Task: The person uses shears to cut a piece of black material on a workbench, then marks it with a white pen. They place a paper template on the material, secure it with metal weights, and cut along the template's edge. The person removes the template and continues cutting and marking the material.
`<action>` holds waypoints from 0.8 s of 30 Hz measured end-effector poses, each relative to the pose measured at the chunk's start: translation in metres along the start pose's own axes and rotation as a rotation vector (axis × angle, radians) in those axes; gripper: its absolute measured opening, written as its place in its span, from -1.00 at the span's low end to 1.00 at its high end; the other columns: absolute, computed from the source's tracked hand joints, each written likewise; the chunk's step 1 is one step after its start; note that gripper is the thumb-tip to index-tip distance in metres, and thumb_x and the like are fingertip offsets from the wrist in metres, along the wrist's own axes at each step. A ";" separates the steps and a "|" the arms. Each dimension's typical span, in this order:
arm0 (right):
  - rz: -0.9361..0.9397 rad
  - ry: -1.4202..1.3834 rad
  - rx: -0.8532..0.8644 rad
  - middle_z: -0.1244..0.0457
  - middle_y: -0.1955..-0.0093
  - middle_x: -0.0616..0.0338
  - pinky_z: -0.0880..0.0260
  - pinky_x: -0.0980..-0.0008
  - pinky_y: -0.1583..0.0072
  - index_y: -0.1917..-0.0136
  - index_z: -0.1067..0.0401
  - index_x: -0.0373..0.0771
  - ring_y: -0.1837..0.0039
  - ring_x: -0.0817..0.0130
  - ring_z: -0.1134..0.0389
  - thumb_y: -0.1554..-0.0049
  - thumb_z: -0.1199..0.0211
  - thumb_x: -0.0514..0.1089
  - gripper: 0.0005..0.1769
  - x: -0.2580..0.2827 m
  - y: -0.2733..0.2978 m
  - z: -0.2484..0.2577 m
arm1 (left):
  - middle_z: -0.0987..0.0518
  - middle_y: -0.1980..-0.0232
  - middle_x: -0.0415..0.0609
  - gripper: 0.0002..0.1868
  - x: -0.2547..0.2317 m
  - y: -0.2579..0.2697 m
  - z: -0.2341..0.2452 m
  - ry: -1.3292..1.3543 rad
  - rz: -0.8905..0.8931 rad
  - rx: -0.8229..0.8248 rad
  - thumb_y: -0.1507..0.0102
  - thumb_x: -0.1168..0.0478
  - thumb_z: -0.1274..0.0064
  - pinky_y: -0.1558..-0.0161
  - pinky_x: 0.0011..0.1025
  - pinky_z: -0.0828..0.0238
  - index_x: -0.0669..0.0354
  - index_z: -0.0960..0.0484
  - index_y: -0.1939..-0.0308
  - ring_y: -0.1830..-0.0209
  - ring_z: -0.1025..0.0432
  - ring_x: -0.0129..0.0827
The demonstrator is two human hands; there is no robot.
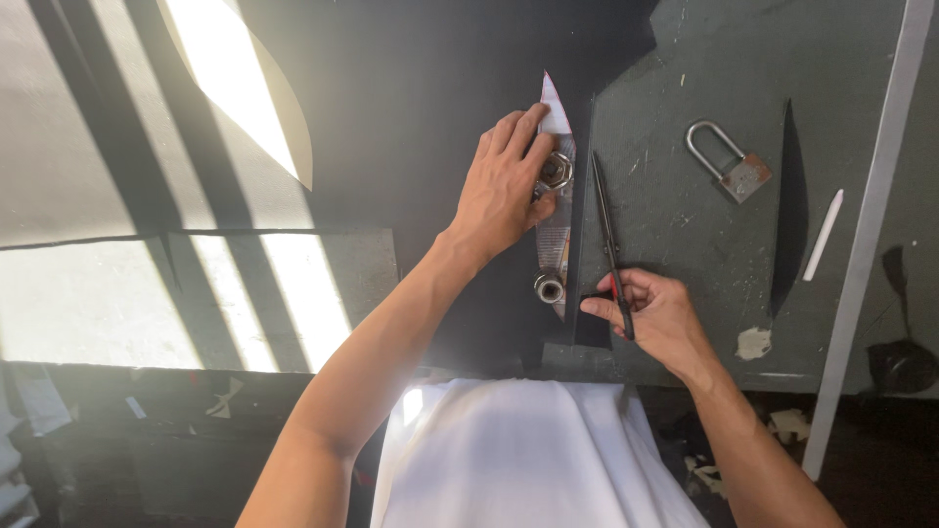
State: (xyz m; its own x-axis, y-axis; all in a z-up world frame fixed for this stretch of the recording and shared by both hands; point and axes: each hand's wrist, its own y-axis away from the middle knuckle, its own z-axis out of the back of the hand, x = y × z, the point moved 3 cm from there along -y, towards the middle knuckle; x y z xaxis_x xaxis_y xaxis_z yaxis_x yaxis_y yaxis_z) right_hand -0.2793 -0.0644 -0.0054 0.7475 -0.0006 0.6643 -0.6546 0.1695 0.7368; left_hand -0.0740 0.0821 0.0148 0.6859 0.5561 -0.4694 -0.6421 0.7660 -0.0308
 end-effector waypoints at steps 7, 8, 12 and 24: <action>0.037 0.039 -0.005 -0.30 0.41 0.27 -0.26 0.57 0.34 0.06 -0.54 -0.31 0.40 0.58 -0.24 0.07 -0.55 -0.06 -0.61 0.005 -0.012 0.003 | -0.18 -0.53 0.08 0.15 0.009 -0.003 0.005 -0.002 -0.010 0.005 0.07 -0.04 -0.49 -0.48 0.00 -0.08 0.30 -0.24 -0.47 -0.52 -0.08 0.04; 0.023 0.063 -0.014 -0.31 0.40 0.26 -0.27 0.57 0.34 0.06 -0.55 -0.30 0.40 0.58 -0.25 0.08 -0.55 -0.06 -0.61 0.005 -0.014 0.004 | -0.16 -0.53 0.08 0.20 0.010 -0.006 0.005 -0.032 -0.011 0.008 0.09 -0.07 -0.50 -0.48 0.03 -0.05 0.31 -0.21 -0.48 -0.53 -0.06 0.06; -0.035 0.131 -0.026 -0.35 0.38 0.27 -0.32 0.59 0.33 0.03 -0.55 -0.28 0.38 0.60 -0.29 0.09 -0.54 -0.05 -0.59 0.008 -0.012 0.003 | -0.07 -0.59 0.04 0.31 0.010 -0.007 0.005 -0.096 0.039 0.052 0.15 -0.15 -0.52 -0.51 0.07 0.05 0.29 -0.14 -0.51 -0.58 0.02 0.06; 0.056 0.143 -0.024 -0.33 0.40 0.26 -0.22 0.59 0.35 0.02 -0.54 -0.30 0.40 0.58 -0.26 0.08 -0.55 -0.06 -0.58 0.012 -0.018 0.004 | 0.00 -0.61 0.16 0.41 0.013 -0.014 -0.006 -0.107 0.155 0.081 0.24 -0.17 -0.55 -0.56 0.01 0.09 0.18 -0.09 -0.54 -0.61 0.06 0.05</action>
State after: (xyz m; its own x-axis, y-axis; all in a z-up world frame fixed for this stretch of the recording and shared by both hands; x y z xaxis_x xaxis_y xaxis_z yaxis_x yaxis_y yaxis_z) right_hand -0.2591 -0.0711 -0.0099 0.7193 0.1494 0.6784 -0.6942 0.1885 0.6946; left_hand -0.0584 0.0769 0.0035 0.6164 0.6968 -0.3669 -0.7160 0.6899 0.1073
